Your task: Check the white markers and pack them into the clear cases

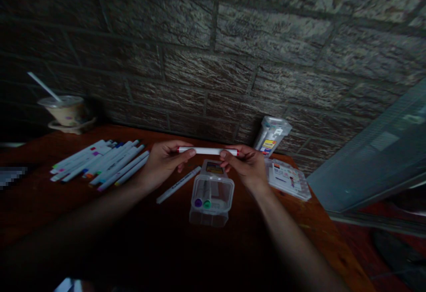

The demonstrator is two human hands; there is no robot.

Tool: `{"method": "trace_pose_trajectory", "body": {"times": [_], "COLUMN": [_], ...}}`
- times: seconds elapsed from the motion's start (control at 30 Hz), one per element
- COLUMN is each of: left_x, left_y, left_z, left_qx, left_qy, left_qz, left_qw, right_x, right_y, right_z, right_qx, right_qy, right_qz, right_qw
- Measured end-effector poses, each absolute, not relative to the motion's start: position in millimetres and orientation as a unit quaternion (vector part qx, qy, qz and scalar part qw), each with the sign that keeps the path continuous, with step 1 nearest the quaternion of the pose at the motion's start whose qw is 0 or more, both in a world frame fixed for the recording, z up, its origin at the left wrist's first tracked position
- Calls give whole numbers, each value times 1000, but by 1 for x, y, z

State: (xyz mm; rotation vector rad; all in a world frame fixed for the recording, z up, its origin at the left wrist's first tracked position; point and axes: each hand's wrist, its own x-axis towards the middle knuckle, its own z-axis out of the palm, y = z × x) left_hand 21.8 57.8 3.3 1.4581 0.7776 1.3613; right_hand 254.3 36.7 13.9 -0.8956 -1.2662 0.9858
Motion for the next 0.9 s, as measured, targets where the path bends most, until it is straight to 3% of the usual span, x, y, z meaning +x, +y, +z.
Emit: {"method": "trace_pose_trajectory", "body": {"times": [0.43, 0.9], "left_x": [23, 21], "left_y": [57, 60], "left_z": [4, 3], "left_qx": [607, 578], "left_qy": [325, 292], "left_qz": [578, 577], "left_qw": [437, 499], "right_x": [252, 254], "right_y": [33, 33], "right_z": [16, 18], "right_qx": [-416, -396], "right_qy": [-554, -540], "right_qz": [398, 444], "right_qw": [602, 595]}}
